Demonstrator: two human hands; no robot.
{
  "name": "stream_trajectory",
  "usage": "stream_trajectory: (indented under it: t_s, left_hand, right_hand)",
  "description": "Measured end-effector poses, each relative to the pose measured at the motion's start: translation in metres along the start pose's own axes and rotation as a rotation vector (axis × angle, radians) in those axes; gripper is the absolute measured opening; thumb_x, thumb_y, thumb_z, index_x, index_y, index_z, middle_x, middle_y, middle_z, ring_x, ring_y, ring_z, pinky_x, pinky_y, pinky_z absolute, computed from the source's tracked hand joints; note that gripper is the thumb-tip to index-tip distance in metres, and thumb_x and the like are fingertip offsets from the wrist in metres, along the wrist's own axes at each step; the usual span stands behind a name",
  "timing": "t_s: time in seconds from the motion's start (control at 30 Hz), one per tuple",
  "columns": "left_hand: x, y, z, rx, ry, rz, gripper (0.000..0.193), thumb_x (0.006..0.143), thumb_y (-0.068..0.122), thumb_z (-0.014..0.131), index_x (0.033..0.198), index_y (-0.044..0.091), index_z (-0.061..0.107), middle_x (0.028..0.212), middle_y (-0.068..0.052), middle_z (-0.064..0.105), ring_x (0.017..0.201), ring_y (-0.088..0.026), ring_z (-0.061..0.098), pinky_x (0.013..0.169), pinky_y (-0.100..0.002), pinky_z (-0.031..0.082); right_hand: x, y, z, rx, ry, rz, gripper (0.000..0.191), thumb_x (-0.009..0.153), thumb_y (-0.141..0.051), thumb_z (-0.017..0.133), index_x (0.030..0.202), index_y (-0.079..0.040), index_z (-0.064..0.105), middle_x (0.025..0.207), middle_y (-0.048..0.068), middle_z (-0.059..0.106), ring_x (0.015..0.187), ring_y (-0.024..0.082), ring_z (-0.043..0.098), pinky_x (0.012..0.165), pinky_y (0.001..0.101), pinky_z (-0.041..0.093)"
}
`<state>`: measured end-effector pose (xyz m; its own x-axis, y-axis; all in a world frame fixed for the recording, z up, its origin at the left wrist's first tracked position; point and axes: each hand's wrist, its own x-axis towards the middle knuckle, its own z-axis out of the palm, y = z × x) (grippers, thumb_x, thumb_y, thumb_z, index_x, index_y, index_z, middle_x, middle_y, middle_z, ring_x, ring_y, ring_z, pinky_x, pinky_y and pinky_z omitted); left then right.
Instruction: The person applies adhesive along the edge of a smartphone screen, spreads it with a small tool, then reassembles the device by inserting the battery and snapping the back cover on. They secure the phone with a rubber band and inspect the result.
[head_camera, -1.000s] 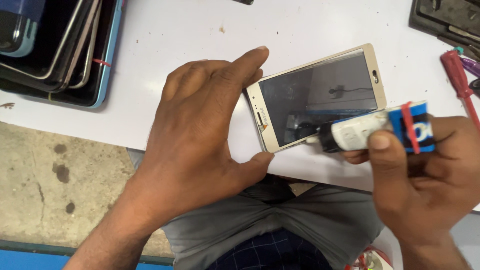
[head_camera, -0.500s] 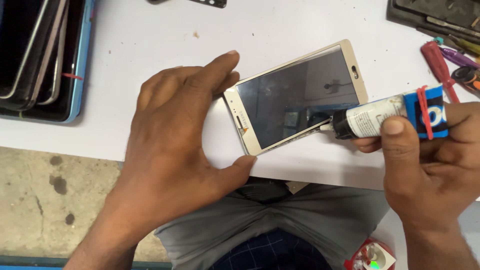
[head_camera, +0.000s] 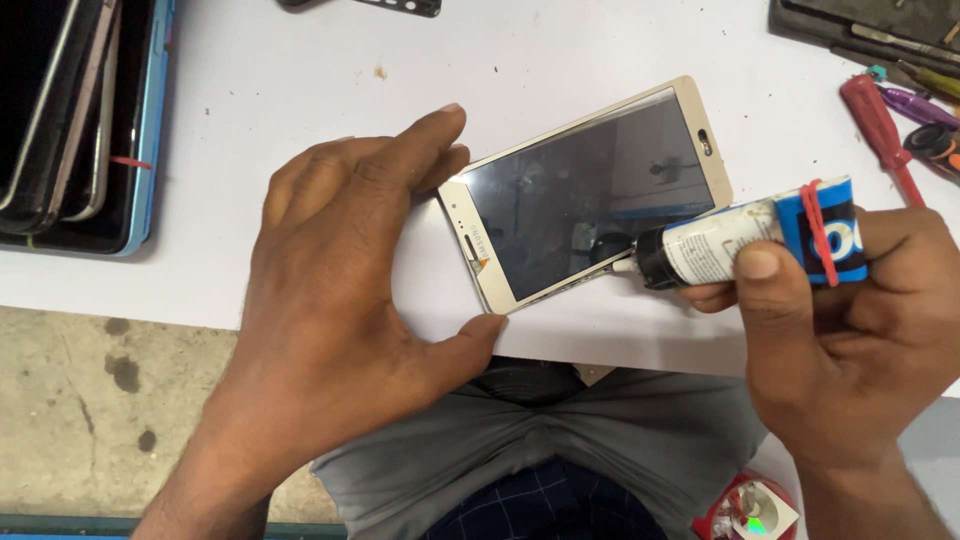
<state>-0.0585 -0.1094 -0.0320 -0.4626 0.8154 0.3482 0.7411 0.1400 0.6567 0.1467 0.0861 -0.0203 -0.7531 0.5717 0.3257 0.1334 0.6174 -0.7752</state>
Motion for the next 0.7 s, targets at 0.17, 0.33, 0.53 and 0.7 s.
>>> stream_trajectory:
  t_s: [0.17,0.33,0.53,0.7]
  left_hand:
    - [-0.003,-0.004,-0.005,-0.013,-0.002,-0.023,0.1,0.064,0.024,0.09,0.148,0.0,0.041,0.128,-0.016,0.069,0.127,-0.031,0.056,0.115,-0.05,0.033]
    - [0.0,-0.001,0.001,-0.003,0.007,-0.001,0.1,0.064,0.023,0.09,0.148,-0.001,0.041,0.127,-0.015,0.069,0.127,-0.032,0.055,0.115,-0.05,0.033]
    - [0.001,0.0,-0.002,-0.006,0.008,0.002,0.101,0.063,0.024,0.09,0.148,-0.001,0.041,0.128,-0.016,0.069,0.126,-0.031,0.056,0.115,-0.05,0.033]
    - [0.002,0.004,0.006,-0.002,0.011,0.003,0.1,0.064,0.024,0.091,0.148,-0.001,0.041,0.128,-0.015,0.069,0.127,-0.031,0.056,0.115,-0.05,0.033]
  right_hand:
    - [-0.002,-0.002,0.006,-0.009,-0.003,0.001,0.023,0.114,-0.008,0.062,0.113,0.005,0.044,0.093,0.02,0.069,0.08,0.017,0.074,0.068,0.0244,0.064]
    - [-0.001,-0.001,0.006,0.042,-0.014,-0.018,0.023,0.117,-0.007,0.064,0.113,0.006,0.045,0.095,0.021,0.07,0.081,0.017,0.074,0.071,0.0252,0.064]
    - [0.001,-0.002,0.003,-0.03,-0.014,0.006,0.021,0.109,-0.006,0.062,0.108,0.004,0.044,0.092,0.021,0.07,0.079,0.017,0.075,0.067,0.0255,0.064]
    - [-0.001,0.0,0.001,0.05,-0.041,-0.017,0.023,0.115,-0.008,0.063,0.11,0.004,0.045,0.094,0.022,0.071,0.083,0.017,0.075,0.072,0.0246,0.065]
